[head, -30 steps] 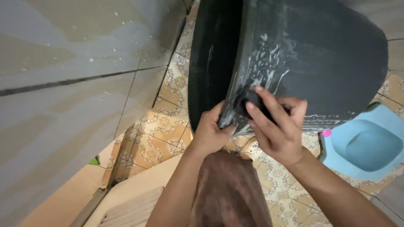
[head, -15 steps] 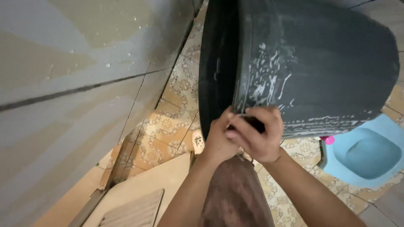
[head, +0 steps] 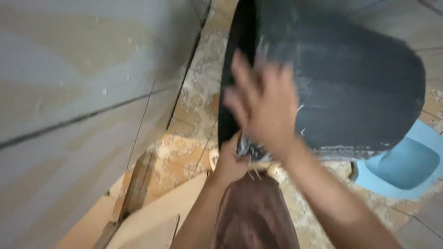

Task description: The recorder is cleaning a large black bucket and an orange scoop in a bathroom.

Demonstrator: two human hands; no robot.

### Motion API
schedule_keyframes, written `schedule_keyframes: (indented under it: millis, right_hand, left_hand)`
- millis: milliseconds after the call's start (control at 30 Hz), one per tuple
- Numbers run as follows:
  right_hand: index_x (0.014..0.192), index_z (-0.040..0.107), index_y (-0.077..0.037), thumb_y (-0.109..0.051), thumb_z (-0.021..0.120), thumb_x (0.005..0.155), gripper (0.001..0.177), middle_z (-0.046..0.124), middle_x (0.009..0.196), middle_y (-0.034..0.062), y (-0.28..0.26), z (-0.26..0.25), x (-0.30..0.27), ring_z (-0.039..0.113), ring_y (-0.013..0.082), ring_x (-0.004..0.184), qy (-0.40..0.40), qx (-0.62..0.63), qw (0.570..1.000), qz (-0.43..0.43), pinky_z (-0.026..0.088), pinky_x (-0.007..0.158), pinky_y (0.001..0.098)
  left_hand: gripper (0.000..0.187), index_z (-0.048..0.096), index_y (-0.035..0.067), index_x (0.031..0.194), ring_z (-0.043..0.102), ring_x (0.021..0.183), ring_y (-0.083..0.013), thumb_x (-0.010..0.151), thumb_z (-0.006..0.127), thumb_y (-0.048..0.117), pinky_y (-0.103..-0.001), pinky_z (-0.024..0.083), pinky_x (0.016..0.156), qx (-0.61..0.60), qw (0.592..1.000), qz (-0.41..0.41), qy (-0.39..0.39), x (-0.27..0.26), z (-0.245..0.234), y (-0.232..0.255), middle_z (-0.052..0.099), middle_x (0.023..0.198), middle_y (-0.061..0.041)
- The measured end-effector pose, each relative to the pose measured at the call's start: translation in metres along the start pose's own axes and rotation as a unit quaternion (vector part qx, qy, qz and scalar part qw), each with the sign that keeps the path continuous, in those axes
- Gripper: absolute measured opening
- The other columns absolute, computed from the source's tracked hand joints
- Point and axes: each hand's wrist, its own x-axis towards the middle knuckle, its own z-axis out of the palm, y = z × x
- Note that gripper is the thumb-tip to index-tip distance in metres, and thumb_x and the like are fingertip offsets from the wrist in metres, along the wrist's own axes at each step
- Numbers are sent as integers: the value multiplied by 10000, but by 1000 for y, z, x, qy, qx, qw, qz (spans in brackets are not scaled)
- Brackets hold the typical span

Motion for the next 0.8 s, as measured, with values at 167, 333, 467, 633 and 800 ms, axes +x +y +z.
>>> schedule_keyframes:
  millis: [167, 333, 467, 633, 800]
  right_hand:
    - [1620, 412, -113, -239, 657, 1096, 592, 509, 1254, 190, 58, -6, -131, 498, 359, 1097, -33, -37, 983, 178, 436, 954, 439]
    - [1665, 376, -76, -236, 527, 1203, 511, 481, 1329, 202, 230, -21, -223, 503, 318, 1185, 63, -215, 898, 379, 436, 1104, 428]
    - [1507, 406, 57, -250, 399, 1210, 427, 521, 1365, 145, 163, 0, -188, 582, 220, 1119, 208, 42, 883, 418, 488, 1065, 371]
    - [1016, 685, -71, -211, 653, 975, 149, 598, 931, 42, 62, -8, -120, 573, 183, 827, 156, 91, 954, 241, 470, 720, 523]
    - [1198, 374, 8, -151, 640, 1091, 328, 571, 1339, 200, 205, -19, -190, 617, 196, 1065, 307, 350, 795, 390, 593, 848, 317]
  left_hand:
    - [604, 547, 18, 1397, 665, 1109, -191, 813, 693, -33, -343, 529, 946, 20, 997, -63, -46, 0, 28, -2, 732, 1181, -130]
    - [589, 535, 0, 1412, 649, 1182, -237, 897, 740, 199, -387, 501, 1018, -34, 998, -50, -2, 32, 38, 19, 693, 1260, -106]
    - [701, 265, -4, 1573, 507, 1237, -237, 1084, 586, 383, -414, 452, 969, 89, 992, 34, 87, 62, 48, 80, 481, 1390, -133]
    - [605, 236, 79, 1668, 460, 702, -112, 1130, 378, 317, -291, 423, 640, 183, 971, 59, 140, 79, 57, 86, 508, 854, -25]
    - [553, 260, 71, 1644, 363, 613, -86, 1124, 388, 211, -257, 335, 566, 225, 959, 49, 164, 83, 56, 85, 381, 700, 1]
